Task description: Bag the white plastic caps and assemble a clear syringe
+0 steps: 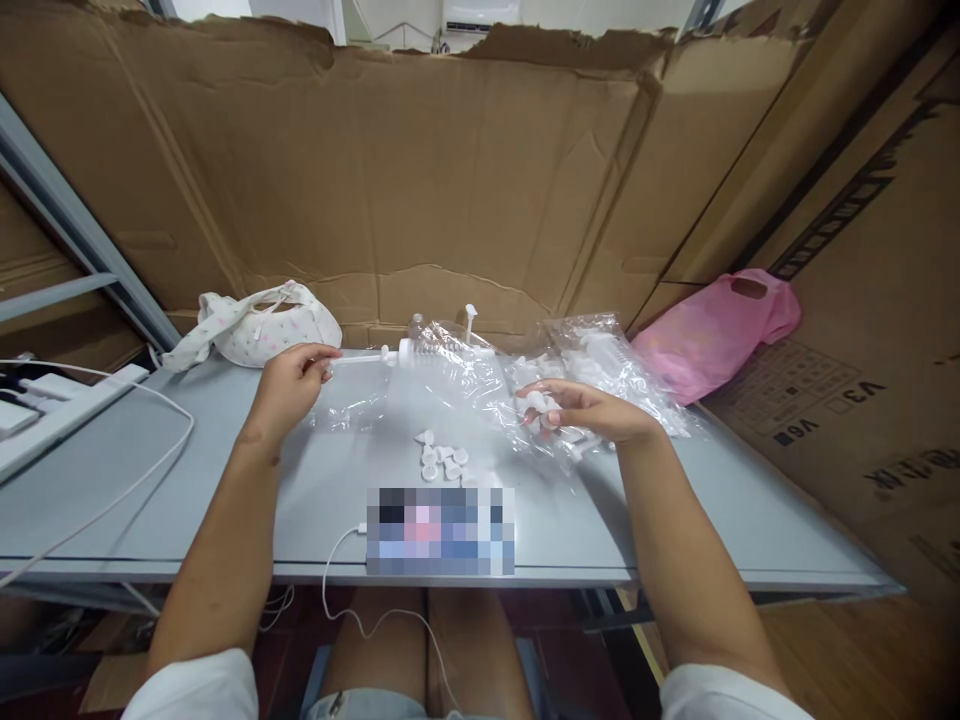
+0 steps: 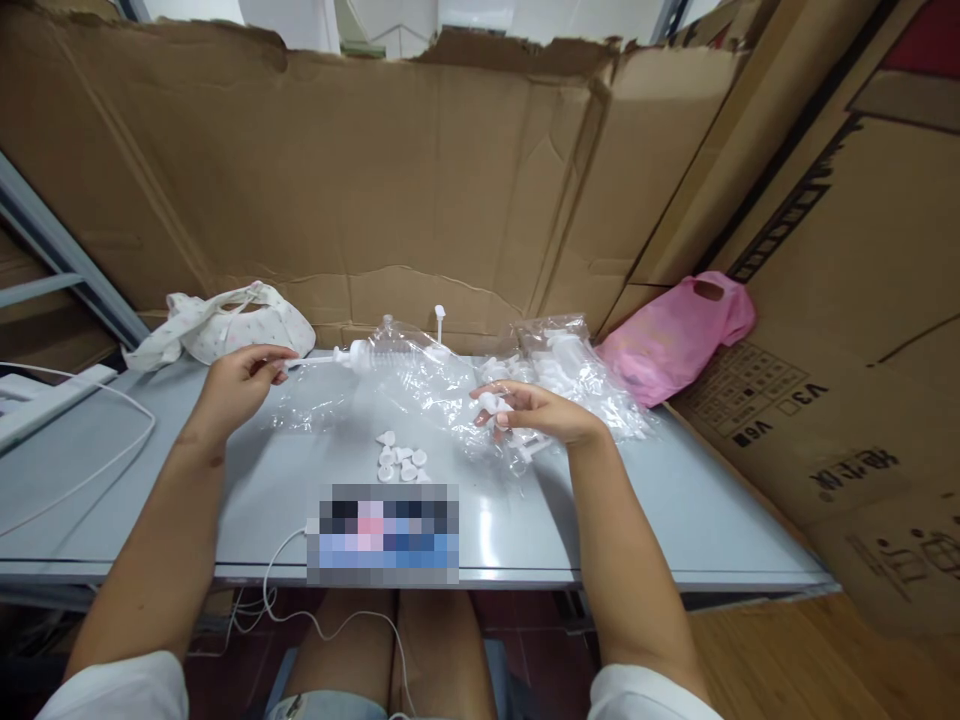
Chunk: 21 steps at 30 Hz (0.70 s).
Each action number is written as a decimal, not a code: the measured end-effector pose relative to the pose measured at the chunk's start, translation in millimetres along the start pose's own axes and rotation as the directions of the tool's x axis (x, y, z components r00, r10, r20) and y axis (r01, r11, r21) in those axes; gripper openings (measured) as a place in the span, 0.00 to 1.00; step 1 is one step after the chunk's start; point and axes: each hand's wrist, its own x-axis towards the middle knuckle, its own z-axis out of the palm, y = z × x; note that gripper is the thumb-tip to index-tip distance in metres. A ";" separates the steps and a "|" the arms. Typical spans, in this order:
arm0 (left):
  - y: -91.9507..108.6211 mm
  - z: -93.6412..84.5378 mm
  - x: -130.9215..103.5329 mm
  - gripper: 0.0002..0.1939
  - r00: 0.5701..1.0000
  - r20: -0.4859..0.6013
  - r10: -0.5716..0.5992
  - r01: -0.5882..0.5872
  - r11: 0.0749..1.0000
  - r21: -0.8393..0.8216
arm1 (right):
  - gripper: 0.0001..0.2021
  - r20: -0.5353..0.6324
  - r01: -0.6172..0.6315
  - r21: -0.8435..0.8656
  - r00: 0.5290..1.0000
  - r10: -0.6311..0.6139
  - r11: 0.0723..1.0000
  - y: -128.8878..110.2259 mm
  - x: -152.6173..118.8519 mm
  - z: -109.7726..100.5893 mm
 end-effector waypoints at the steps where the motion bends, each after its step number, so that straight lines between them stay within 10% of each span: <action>1: 0.6 1.4 -0.8 0.15 1.000 0.002 -0.004 0.004 1.000 0.024 | 0.22 -0.005 0.012 -0.004 1.000 -0.012 1.000 -0.7 -1.7 -0.8; 11: 0.7 -2.7 -4.7 0.19 0.984 -0.055 -0.171 0.180 0.954 0.242 | 0.20 -0.220 0.088 -0.020 0.971 -0.091 0.996 -9.1 -31.4 -12.2; 21: 14.7 29.5 -17.1 0.17 0.970 0.240 -0.022 -0.042 0.966 0.256 | 0.23 -0.209 0.071 -0.009 0.975 -0.071 0.997 -13.4 -26.5 -4.2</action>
